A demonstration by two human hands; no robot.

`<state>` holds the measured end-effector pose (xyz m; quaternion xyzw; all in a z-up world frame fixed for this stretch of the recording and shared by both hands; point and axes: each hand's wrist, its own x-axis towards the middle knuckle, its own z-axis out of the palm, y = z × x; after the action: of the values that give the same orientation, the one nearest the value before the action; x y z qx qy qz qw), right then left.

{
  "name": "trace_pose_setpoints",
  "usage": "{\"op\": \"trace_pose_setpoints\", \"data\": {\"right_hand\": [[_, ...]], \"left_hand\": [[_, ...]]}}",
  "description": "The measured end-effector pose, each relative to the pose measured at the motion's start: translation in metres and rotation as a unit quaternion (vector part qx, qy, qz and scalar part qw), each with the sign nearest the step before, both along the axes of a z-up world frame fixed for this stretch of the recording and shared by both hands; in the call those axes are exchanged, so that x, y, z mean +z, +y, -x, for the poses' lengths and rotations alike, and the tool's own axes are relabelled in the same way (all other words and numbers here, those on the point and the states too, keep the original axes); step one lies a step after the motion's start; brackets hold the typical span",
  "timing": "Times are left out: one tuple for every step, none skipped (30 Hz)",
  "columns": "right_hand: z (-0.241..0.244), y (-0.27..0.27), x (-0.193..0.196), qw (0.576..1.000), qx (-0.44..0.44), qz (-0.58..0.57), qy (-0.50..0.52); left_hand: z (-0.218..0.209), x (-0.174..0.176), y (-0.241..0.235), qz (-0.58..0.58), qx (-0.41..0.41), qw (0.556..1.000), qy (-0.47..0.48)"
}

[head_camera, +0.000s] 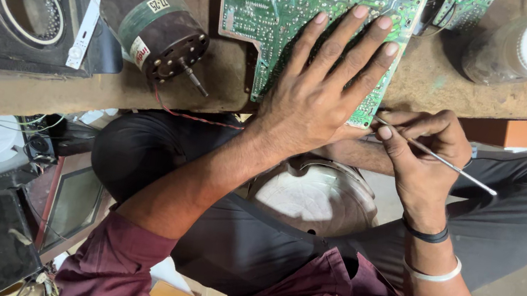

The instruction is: The person uses a small metal tool to scrape and clean the surface of a green circuit board. They work on different areas of the board, occasionally adjusting their grip and the board's position.

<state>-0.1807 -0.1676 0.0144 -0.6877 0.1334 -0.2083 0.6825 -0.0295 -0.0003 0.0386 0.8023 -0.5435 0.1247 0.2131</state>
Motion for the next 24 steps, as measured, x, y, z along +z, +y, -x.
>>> {"op": "trace_pose_setpoints", "data": {"right_hand": [[-0.001, 0.001, 0.0, 1.0, -0.003, 0.015, -0.002], [-0.001, 0.001, 0.0, 1.0, -0.005, 0.03, -0.004], [-0.001, 0.002, 0.0, 0.999, -0.014, 0.035, -0.005], [0.0, 0.003, 0.0, 0.999, -0.021, 0.038, -0.004], [0.0, 0.004, 0.0, 0.999, -0.029, 0.041, -0.003], [0.0, 0.005, 0.0, 0.998, -0.032, 0.055, -0.004], [0.0, 0.006, 0.0, 0.997, -0.035, 0.068, -0.005], [-0.001, 0.007, 0.001, 0.996, -0.039, 0.082, -0.005], [-0.001, 0.007, 0.001, 0.995, -0.043, 0.087, 0.002], [-0.002, 0.007, 0.002, 0.995, -0.048, 0.092, 0.007], [-0.003, 0.007, 0.002, 0.994, -0.054, 0.097, 0.013], [-0.003, 0.008, 0.002, 0.996, -0.055, 0.067, 0.011], [-0.004, 0.008, 0.002, 0.998, -0.057, 0.037, 0.009], [-0.004, 0.007, 0.002, 0.998, -0.059, 0.006, 0.006], [-0.004, 0.005, 0.004, 0.998, -0.056, 0.026, 0.016], [-0.003, 0.005, 0.005, 0.997, -0.053, 0.044, 0.026], [-0.002, 0.005, 0.007, 0.996, -0.049, 0.063, 0.036], [-0.002, 0.006, 0.009, 0.993, -0.053, 0.094, 0.044], [0.0, 0.008, 0.012, 0.989, -0.057, 0.124, 0.051], [-0.001, 0.009, 0.014, 0.984, -0.061, 0.157, 0.057], [-0.002, 0.01, 0.016, 0.984, -0.064, 0.159, 0.051], [-0.002, 0.013, 0.017, 0.983, -0.067, 0.161, 0.048], [-0.002, 0.015, 0.017, 0.983, -0.069, 0.163, 0.045], [-0.004, 0.016, 0.017, 0.986, -0.073, 0.145, 0.034]], "left_hand": [[-0.001, 0.0, 0.0, 0.001, -0.001, 1.0, -0.002], [-0.001, 0.0, 0.001, -0.001, 0.0, 1.0, -0.002], [-0.001, 0.0, 0.001, -0.003, 0.0, 1.0, -0.002], [0.0, -0.001, 0.002, -0.007, 0.001, 1.0, 0.0], [0.001, -0.002, 0.002, -0.007, 0.001, 1.0, 0.002], [0.001, -0.002, 0.001, -0.007, 0.002, 1.0, 0.001], [0.001, -0.002, 0.001, -0.007, 0.003, 1.0, 0.0], [0.001, -0.002, 0.001, -0.005, 0.002, 1.0, 0.003], [0.001, -0.001, 0.001, -0.003, 0.002, 1.0, 0.005], [0.0, -0.001, 0.001, 0.001, 0.001, 1.0, 0.006], [-0.001, -0.001, 0.0, 0.001, 0.001, 1.0, 0.001], [0.0, -0.001, 0.0, 0.0, 0.001, 1.0, -0.001], [0.0, -0.001, 0.0, 0.0, 0.001, 1.0, -0.001], [0.0, -0.001, -0.001, -0.001, 0.001, 1.0, -0.002], [0.0, -0.001, -0.001, -0.002, 0.001, 1.0, -0.002], [0.001, -0.001, 0.0, -0.004, 0.002, 1.0, -0.001], [0.001, -0.001, 0.001, -0.005, 0.002, 1.0, 0.0], [0.001, 0.0, 0.001, -0.007, 0.003, 1.0, 0.0], [0.001, 0.0, 0.001, -0.008, 0.003, 1.0, 0.0], [0.001, 0.001, 0.0, -0.007, 0.004, 1.0, -0.003], [0.0, 0.001, 0.0, -0.006, 0.005, 1.0, -0.007], [0.0, 0.0, -0.001, -0.006, 0.006, 1.0, -0.007], [0.001, -0.002, -0.002, -0.007, 0.008, 1.0, -0.009], [0.001, -0.004, -0.002, -0.009, 0.009, 1.0, -0.01]]}}
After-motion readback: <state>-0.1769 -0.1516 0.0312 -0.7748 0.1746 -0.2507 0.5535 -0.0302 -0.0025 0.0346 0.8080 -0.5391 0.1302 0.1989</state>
